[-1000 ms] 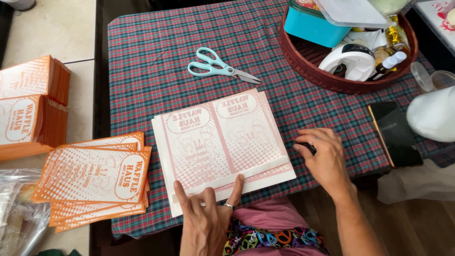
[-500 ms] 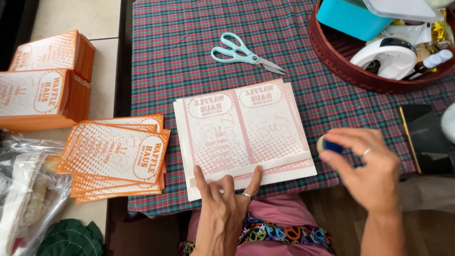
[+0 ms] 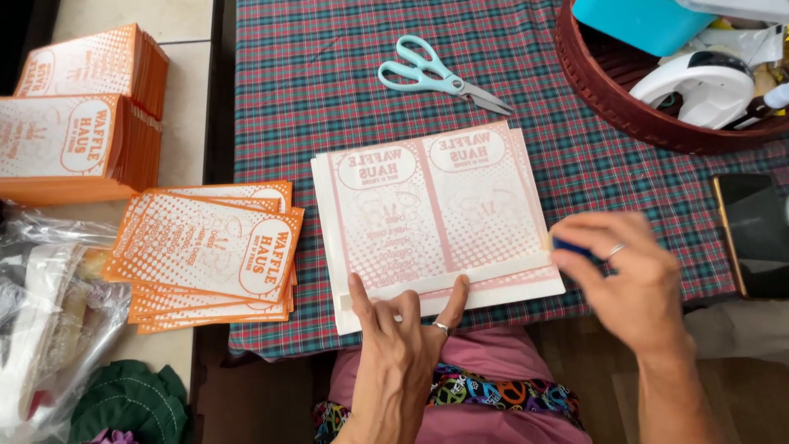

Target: Folding the bottom of paper bags and applying a circular seal using a hand tool.

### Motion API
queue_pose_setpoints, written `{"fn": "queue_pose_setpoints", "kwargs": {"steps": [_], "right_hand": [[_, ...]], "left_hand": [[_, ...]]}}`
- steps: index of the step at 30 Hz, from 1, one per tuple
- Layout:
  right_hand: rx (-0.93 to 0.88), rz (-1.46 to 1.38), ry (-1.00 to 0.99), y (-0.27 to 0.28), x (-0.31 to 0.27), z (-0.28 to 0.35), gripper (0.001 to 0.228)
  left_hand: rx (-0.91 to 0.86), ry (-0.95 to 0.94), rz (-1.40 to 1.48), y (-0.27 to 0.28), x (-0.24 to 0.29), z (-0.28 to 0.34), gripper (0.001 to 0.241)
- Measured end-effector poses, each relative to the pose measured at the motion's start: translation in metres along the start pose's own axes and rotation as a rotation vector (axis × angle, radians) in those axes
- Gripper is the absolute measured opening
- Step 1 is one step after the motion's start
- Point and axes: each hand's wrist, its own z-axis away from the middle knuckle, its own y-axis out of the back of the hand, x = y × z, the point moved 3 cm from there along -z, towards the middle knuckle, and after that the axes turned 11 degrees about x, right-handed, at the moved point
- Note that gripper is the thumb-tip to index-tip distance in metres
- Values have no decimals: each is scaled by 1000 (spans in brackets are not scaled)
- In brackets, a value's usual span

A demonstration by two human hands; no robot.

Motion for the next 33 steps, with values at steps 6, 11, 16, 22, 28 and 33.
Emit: {"fn": "queue_pose_setpoints", "kwargs": {"steps": [6,11,16,22,28,33], "right_hand": [[-22,-195,48,-18,-62,5,27],[-27,-155,48,-24,-40,12,30],[40,-39,64,-21,-39,9,28],[4,-218,83,-35,-55,13,34],[65,39,-165,-3,17,21,25],[173,17,-135,7,-25,12,22]], "left_hand": [[-29,3,29,2,0,-1,87],[-5,24,55,0,1,5,80],[26,41,59,1,0,1,77],[34,37,-8,-1,1,3,77],[-4,29,-11,0,2,5,84],[23,41,-28,-1,3,2,86]]}}
